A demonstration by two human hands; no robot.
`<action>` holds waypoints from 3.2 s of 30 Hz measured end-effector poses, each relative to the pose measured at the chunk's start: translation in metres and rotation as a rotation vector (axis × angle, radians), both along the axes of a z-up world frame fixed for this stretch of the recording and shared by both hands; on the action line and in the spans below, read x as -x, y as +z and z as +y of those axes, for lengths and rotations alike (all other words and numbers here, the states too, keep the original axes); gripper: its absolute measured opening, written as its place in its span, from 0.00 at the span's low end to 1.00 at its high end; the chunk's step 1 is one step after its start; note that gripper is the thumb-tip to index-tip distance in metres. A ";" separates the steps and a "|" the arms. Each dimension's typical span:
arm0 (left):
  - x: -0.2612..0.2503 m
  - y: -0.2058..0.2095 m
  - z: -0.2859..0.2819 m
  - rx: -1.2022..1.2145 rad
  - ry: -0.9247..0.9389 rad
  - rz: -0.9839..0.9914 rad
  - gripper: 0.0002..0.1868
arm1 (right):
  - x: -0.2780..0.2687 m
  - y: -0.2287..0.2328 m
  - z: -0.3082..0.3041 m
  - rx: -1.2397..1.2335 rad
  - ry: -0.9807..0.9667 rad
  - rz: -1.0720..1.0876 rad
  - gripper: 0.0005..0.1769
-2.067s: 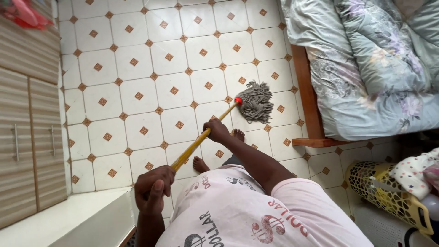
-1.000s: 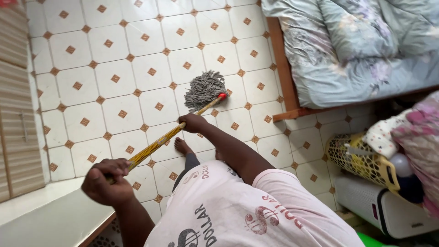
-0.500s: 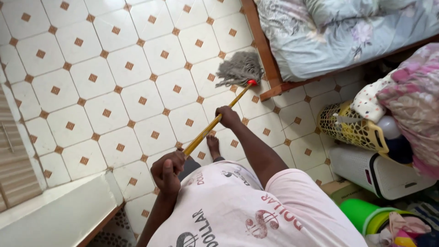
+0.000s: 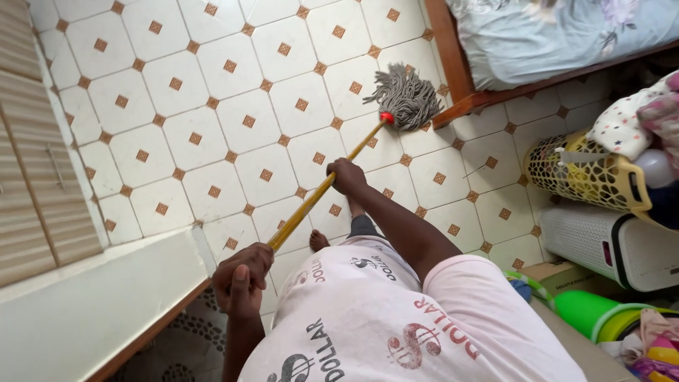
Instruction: Mopping a tiled floor in a bedroom using a string mop, navigating around furniture.
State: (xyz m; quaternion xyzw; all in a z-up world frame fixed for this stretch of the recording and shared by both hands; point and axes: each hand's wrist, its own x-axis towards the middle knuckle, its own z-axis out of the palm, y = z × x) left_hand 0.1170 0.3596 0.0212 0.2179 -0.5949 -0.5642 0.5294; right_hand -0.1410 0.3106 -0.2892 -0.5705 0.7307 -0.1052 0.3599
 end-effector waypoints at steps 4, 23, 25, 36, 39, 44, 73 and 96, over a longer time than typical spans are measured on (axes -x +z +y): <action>-0.049 0.012 0.041 0.004 0.110 -0.060 0.29 | -0.067 -0.006 0.004 -0.012 0.163 0.015 0.06; -0.170 0.034 0.136 0.161 0.557 -0.088 0.27 | -0.201 -0.006 0.087 0.083 0.470 -0.287 0.08; -0.155 0.031 0.128 0.133 0.660 -0.087 0.28 | -0.186 -0.005 0.092 0.079 0.404 -0.251 0.10; 0.028 -0.001 0.115 0.238 0.214 0.033 0.30 | 0.020 -0.016 0.184 0.026 -0.060 -0.041 0.10; 0.076 -0.008 0.121 0.233 0.152 0.038 0.32 | 0.070 -0.023 0.214 0.016 -0.174 -0.007 0.10; 0.155 -0.025 0.141 0.135 -0.007 0.046 0.32 | 0.155 -0.037 0.276 -0.018 -0.332 0.039 0.11; 0.412 -0.015 0.005 -0.435 -0.842 0.347 0.18 | 0.293 -0.038 0.281 0.173 -0.846 -0.294 0.24; 0.718 0.003 0.041 0.288 -1.555 0.151 0.28 | 0.591 0.010 0.231 0.731 -1.241 -0.142 0.10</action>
